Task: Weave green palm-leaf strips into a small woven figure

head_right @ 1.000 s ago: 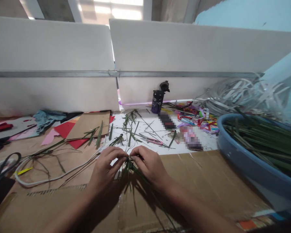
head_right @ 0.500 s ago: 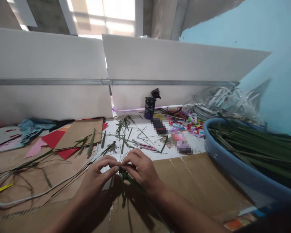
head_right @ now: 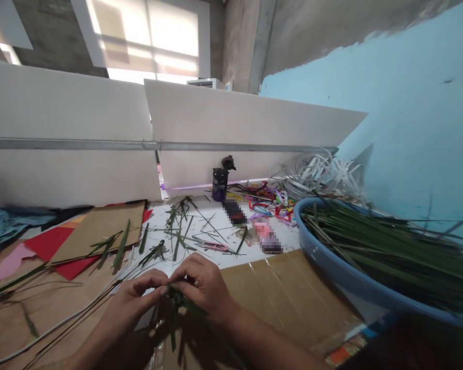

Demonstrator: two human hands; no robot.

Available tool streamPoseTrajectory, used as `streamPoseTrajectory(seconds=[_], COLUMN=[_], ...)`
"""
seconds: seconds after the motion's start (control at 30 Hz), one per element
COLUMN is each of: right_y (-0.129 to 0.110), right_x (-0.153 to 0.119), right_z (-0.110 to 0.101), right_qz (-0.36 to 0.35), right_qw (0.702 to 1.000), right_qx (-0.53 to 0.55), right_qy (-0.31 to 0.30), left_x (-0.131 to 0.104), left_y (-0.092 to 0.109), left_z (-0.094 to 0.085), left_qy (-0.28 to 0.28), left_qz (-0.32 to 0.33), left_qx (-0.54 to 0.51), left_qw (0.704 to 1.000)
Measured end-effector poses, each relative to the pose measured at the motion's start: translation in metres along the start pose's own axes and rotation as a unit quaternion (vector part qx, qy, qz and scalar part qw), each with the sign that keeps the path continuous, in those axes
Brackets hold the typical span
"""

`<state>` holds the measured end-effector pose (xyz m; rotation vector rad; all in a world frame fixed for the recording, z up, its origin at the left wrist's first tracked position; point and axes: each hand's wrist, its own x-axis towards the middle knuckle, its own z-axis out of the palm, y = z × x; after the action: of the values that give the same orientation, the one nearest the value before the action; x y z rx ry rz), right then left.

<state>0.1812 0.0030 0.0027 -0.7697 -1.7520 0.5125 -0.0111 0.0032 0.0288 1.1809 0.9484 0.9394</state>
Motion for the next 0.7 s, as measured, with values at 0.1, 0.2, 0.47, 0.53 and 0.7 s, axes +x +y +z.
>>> streamPoseTrajectory(seconds=[0.1, 0.2, 0.47, 0.53, 0.7], right_y=[0.0, 0.0, -0.003, -0.002, -0.004], right_x=[-0.001, -0.001, -0.003, -0.004, -0.002], right_z=[0.0, -0.001, -0.007, -0.008, -0.01], right_qz=[-0.004, 0.0, 0.015, 0.041, 0.093], right_qw=[1.0, 1.0, 0.998, 0.998, 0.994], right_qx=[-0.005, -0.013, -0.024, -0.011, 0.014], right_qy=[-0.001, -0.01, -0.053, -0.046, -0.049], left_x=[-0.006, -0.011, -0.013, -0.016, -0.019], left_y=[-0.003, -0.006, 0.002, 0.001, -0.008], left_z=[0.005, 0.009, 0.012, 0.014, 0.013], left_qy=[0.018, 0.017, 0.003, -0.002, -0.027], left_qz=[-0.045, -0.075, -0.131, -0.144, -0.131], left_qx=[-0.055, -0.09, -0.169, -0.191, -0.242], left_qw=[0.997, 0.993, 0.977, 0.971, 0.961])
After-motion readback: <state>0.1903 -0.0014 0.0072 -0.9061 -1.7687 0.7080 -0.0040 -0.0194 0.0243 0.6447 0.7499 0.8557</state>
